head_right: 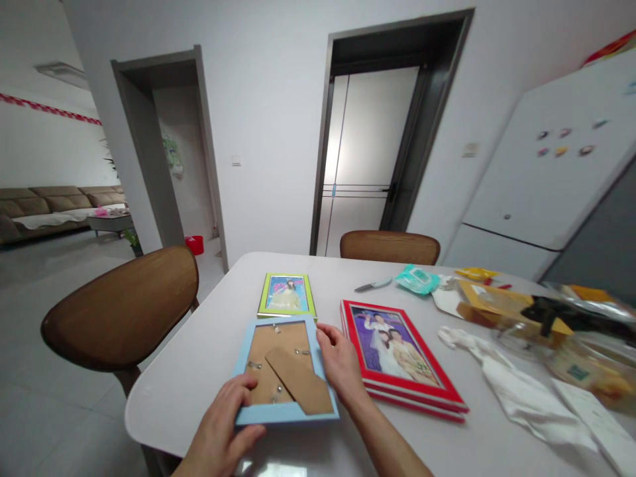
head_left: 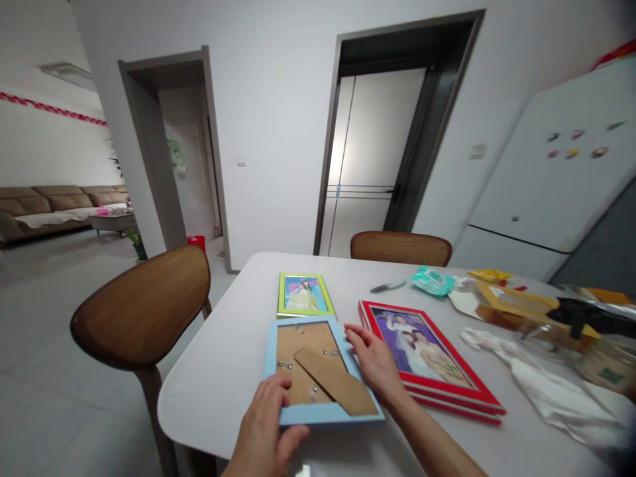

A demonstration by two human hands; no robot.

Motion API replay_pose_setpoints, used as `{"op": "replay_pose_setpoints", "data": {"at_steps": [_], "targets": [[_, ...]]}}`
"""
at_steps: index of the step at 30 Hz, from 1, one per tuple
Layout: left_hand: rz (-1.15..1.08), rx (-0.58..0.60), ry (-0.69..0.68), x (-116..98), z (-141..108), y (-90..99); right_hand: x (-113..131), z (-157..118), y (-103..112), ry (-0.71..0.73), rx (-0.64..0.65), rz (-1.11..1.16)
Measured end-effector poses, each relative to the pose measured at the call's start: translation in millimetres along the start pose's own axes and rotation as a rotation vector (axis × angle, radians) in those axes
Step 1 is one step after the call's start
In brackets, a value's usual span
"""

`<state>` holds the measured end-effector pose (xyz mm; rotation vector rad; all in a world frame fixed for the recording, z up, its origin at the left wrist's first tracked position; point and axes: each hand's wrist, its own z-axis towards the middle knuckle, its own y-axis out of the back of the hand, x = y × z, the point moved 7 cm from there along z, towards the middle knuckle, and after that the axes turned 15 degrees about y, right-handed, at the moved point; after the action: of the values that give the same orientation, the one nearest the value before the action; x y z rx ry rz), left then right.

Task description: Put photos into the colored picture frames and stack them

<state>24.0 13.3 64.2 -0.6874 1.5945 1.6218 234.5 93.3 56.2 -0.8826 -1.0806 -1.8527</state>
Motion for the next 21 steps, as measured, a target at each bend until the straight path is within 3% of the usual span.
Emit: {"op": "replay_pose_setpoints", "data": {"at_steps": [3, 5, 7, 9, 12, 16, 18, 21], "targets": [[-0.285, -0.030, 0.071, -4.0, 4.2, 3.4, -3.4, -31.9, -5.1, -0.221, -0.089, 0.462], [-0.487, 0.030, 0.064, -12.8, 5.9, -11.3, 7.5, -50.7, -32.4, -0.322, 0.044, 0.697], [-0.637, 0.100, 0.042, -26.0, 6.7, -29.5, 21.4, -59.3, -51.1, -0.348, 0.079, 0.888], [-0.725, 0.128, 0.056, -39.6, 9.0, -40.7, 27.9, -56.4, -48.7, -0.323, -0.033, 1.021], [-0.826, 0.080, 0.095, -61.5, 17.6, -35.8, 21.3, -44.5, -14.4, -0.308, -0.170, 1.050], [-0.917, 0.151, 0.133, -92.1, 39.1, -36.9, 3.4, -23.5, 65.0, -0.282, -0.163, 0.779], [-0.928, 0.226, 0.129, -103.0, 52.2, -55.4, -6.7, -11.5, 104.7, -0.278, -0.146, 0.621], [-0.812, 0.276, 0.092, -110.8, 71.8, -99.0, -28.8, 5.5, 153.7, -0.308, -0.151, 0.326]]}}
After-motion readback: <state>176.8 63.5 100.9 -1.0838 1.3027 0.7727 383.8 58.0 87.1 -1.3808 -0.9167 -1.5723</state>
